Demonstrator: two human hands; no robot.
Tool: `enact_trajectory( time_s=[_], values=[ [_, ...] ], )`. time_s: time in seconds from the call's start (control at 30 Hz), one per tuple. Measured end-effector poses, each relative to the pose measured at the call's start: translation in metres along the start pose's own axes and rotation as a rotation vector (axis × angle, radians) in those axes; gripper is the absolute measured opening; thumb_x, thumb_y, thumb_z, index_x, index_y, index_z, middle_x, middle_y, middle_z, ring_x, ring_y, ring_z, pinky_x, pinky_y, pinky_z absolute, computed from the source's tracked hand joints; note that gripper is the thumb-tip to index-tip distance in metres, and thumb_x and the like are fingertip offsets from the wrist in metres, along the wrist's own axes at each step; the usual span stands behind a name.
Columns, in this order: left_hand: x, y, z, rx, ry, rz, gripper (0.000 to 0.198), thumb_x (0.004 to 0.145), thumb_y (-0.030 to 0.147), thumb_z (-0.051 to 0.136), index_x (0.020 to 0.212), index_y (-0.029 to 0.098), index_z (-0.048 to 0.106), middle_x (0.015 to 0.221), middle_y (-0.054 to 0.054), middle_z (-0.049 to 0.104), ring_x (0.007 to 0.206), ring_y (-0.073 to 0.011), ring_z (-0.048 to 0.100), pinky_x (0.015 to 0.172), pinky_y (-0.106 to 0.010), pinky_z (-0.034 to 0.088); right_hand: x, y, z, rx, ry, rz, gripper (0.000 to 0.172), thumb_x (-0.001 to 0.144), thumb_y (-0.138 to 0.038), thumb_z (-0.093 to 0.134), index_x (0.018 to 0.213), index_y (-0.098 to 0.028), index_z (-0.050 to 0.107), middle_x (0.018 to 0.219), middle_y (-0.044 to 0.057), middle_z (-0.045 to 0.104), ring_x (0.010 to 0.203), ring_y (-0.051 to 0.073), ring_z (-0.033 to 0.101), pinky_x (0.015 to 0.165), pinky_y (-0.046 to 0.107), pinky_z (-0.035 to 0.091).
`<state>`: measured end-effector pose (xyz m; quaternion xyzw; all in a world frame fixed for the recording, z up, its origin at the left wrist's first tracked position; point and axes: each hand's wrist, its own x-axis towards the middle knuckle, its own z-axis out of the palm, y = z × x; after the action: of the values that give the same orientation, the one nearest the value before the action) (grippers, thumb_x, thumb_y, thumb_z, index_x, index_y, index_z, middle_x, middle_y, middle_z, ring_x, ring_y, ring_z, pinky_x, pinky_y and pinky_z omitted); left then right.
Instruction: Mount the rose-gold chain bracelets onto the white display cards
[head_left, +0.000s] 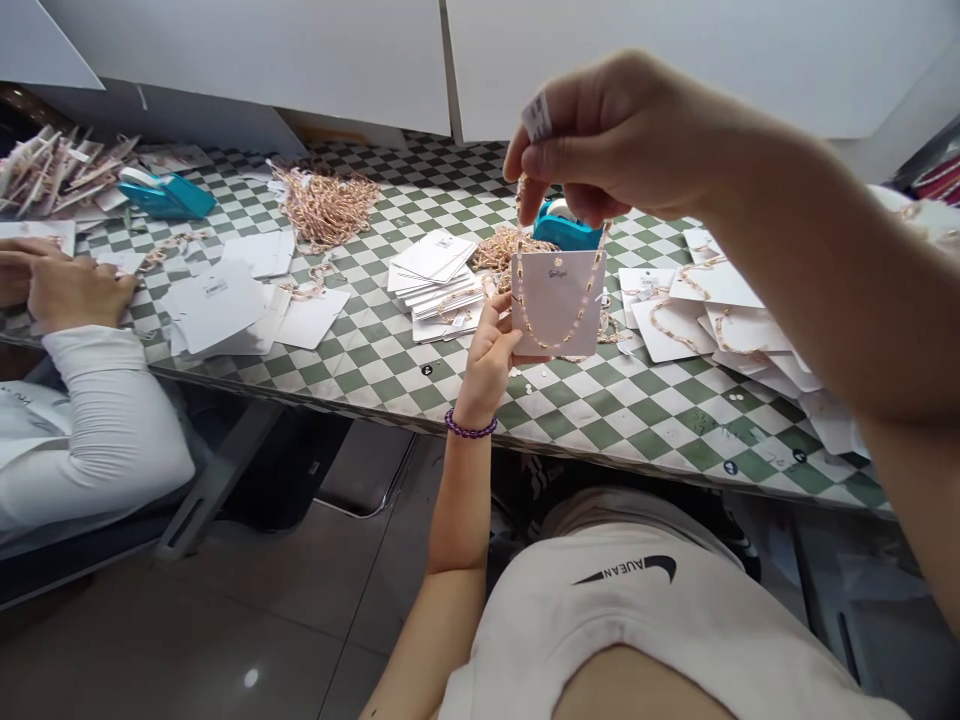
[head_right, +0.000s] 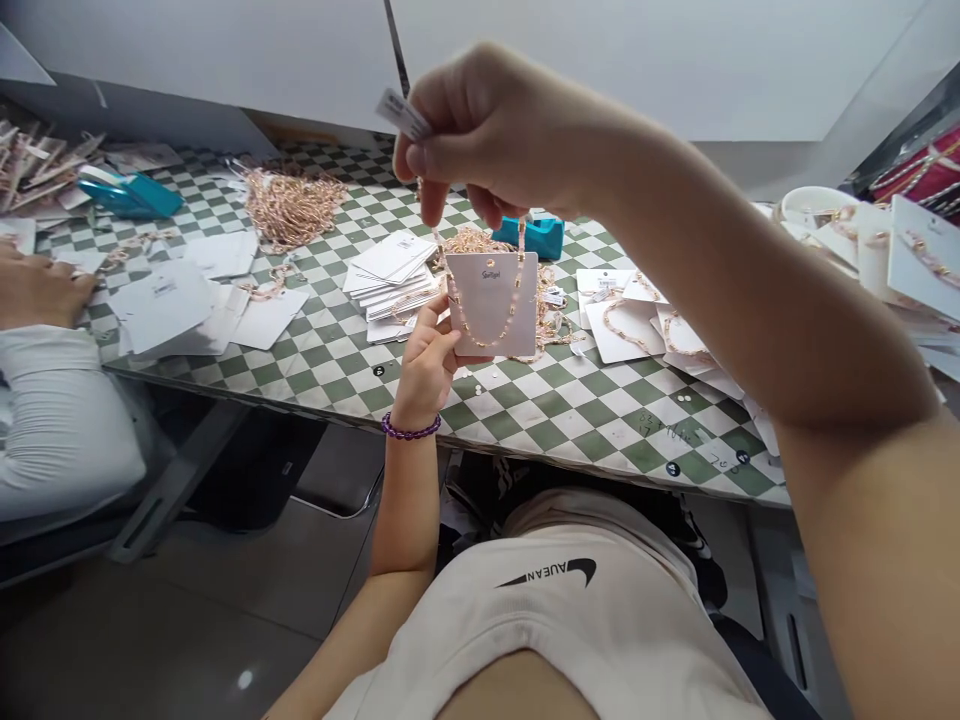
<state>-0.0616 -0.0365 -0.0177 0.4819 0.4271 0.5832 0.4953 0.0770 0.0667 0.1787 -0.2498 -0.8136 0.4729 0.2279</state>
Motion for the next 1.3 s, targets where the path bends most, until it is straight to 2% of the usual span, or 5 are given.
enact_trajectory(
  time_s=[0.23,0.43,0.83,1.1,1.3],
  values=[
    [-0.003,0.007,0.000,0.011,0.006,0.042,0.041,0.094,0.043,0.050,0.132,0.026,0.049,0.129,-0.011,0.066,0.100,-0.0248,0.076,0.060,-0.031,0.068,0.007,0.019,-0.005,0.106,0.057,0.095,0.013,0.097,-0.006,0.058,0.088,-0.007,0.067,0.069,0.001,0.074,0.035,0.001,0.046,0.029,0.013,0.031],
    [-0.004,0.007,0.004,0.084,-0.027,0.161,0.061,0.091,0.071,0.057,0.132,0.025,0.054,0.133,-0.012,0.066,0.122,-0.0272,0.068,0.095,-0.040,0.065,0.014,0.029,-0.009,0.190,0.065,0.167,0.012,0.099,-0.008,0.057,0.091,-0.007,0.067,0.069,0.003,0.074,0.035,0.004,0.050,0.030,0.017,0.028],
    [-0.003,-0.001,-0.001,0.010,-0.111,0.146,0.054,0.092,0.058,0.066,0.131,0.022,0.057,0.126,-0.011,0.069,0.113,-0.0254,0.069,0.087,-0.033,0.063,0.018,0.047,-0.007,-0.083,0.117,0.228,0.012,0.100,-0.015,0.059,0.095,-0.008,0.067,0.074,0.001,0.071,0.052,0.006,0.059,0.042,0.019,0.045],
    [-0.004,-0.001,0.003,0.013,-0.077,0.160,0.051,0.091,0.055,0.068,0.129,0.022,0.061,0.130,-0.010,0.068,0.121,-0.0255,0.066,0.098,-0.034,0.060,-0.056,0.094,0.033,0.105,0.320,0.274,0.042,0.102,-0.049,0.054,0.122,-0.013,0.058,0.106,0.009,0.065,0.086,0.011,0.063,0.061,0.018,0.053],
    [-0.002,-0.007,0.002,-0.005,-0.149,0.169,0.056,0.089,0.052,0.073,0.133,0.023,0.054,0.125,-0.010,0.071,0.113,-0.0250,0.072,0.090,-0.033,0.064,-0.101,0.110,0.058,0.203,0.262,0.202,0.052,0.078,-0.061,0.080,0.105,-0.020,0.062,0.079,0.001,0.063,0.058,0.012,0.058,0.044,0.025,0.048]
  ],
)
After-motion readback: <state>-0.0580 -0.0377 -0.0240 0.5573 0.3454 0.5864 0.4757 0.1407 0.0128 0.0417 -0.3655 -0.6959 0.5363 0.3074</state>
